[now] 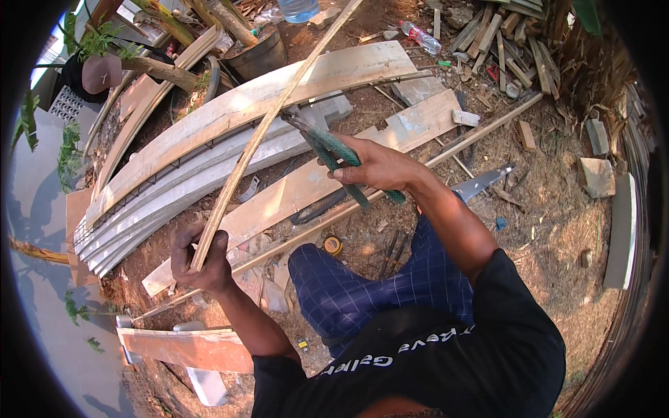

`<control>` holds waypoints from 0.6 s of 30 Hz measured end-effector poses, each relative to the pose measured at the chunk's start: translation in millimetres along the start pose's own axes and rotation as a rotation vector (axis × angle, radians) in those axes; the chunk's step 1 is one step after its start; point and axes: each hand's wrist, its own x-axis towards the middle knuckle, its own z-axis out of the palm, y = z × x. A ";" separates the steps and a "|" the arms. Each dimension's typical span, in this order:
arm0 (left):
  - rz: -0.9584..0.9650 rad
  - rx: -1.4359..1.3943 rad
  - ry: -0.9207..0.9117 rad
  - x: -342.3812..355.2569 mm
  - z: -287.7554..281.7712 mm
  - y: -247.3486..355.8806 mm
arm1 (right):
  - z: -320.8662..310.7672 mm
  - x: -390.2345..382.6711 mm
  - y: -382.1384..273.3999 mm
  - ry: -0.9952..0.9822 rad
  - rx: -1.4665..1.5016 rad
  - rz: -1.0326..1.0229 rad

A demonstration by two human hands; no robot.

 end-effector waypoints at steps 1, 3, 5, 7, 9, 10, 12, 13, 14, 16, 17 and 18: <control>-0.015 -0.024 0.018 0.4 1.9 0.9 | -2.6 2.7 1.6 -0.014 -0.019 -0.014; -0.046 -0.071 0.053 0.5 6.2 4.7 | -6.3 7.9 5.5 -0.044 -0.055 -0.041; -0.089 -0.091 0.088 -1.8 8.0 5.4 | -7.2 11.6 5.2 -0.052 -0.004 -0.020; -0.103 -0.079 0.095 -4.3 7.5 5.6 | -6.1 12.8 6.6 -0.097 0.149 0.063; -0.085 -0.045 0.073 -6.3 8.3 3.3 | -1.5 9.9 14.0 -0.168 0.399 0.212; -0.073 -0.056 0.088 -6.3 11.7 2.9 | 2.4 2.6 22.2 -0.241 0.563 0.210; -0.187 -0.118 0.196 -1.9 14.4 -3.5 | 15.1 -26.0 42.8 -0.385 0.885 0.199; -0.239 -0.138 0.255 1.3 12.0 -7.5 | 28.3 -40.7 45.1 -0.354 0.461 0.129; -0.220 -0.105 0.268 6.5 6.6 -7.5 | 40.8 -54.5 46.4 -0.322 0.039 0.045; -0.206 -0.072 0.270 11.5 3.6 -10.8 | 40.6 -90.8 60.5 -0.209 -0.082 0.074; -0.209 -0.057 0.265 9.5 2.2 -14.1 | 35.0 -107.9 68.5 -0.153 -0.058 0.140; -0.281 0.054 0.298 5.7 0.4 -20.9 | 23.9 -122.8 71.6 -0.108 0.116 0.294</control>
